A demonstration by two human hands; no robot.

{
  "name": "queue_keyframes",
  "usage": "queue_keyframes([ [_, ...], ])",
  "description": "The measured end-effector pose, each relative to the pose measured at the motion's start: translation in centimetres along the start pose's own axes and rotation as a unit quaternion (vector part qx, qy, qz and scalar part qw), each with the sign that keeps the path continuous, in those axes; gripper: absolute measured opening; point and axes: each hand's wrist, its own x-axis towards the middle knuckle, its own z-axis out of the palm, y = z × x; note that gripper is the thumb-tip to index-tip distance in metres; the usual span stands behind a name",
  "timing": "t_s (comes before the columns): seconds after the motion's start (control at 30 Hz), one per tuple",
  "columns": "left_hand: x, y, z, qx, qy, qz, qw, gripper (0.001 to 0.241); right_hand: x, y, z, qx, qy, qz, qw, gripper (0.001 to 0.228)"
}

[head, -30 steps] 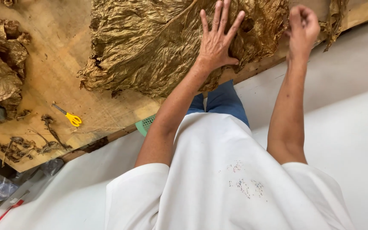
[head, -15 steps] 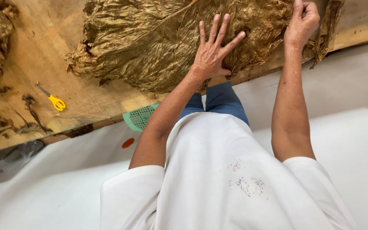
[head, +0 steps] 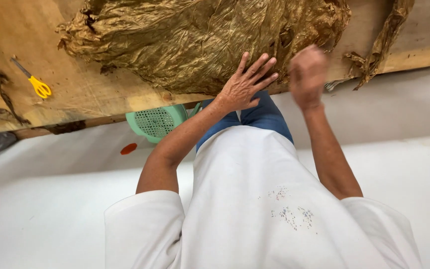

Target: Flattening and smoothing large dried leaves on a wooden table using stones as weights and a small scraping tool

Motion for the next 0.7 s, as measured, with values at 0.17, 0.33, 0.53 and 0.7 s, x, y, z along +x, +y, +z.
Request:
queue_keyframes([
  [0.17,-1.0,1.6,0.5,-0.031,-0.013,-0.039,0.999,0.098,-6.9,0.0,2.3,-0.075,-0.097,-0.046,0.991,0.036],
  [0.33,-1.4,2.8,4.8,0.005,0.068,-0.035,0.997,0.096,-8.1,1.9,1.8,-0.125,-0.133,-0.096,0.978,0.041],
  [0.53,-2.1,5.2,6.1,0.064,0.204,-0.072,0.974,0.066,-8.4,2.4,2.0,-0.111,-0.15,-0.088,0.978,0.027],
  [0.7,-3.0,6.1,7.2,0.051,0.336,-0.065,0.938,0.047,-7.6,2.1,1.7,-0.108,-0.178,-0.076,0.975,0.018],
])
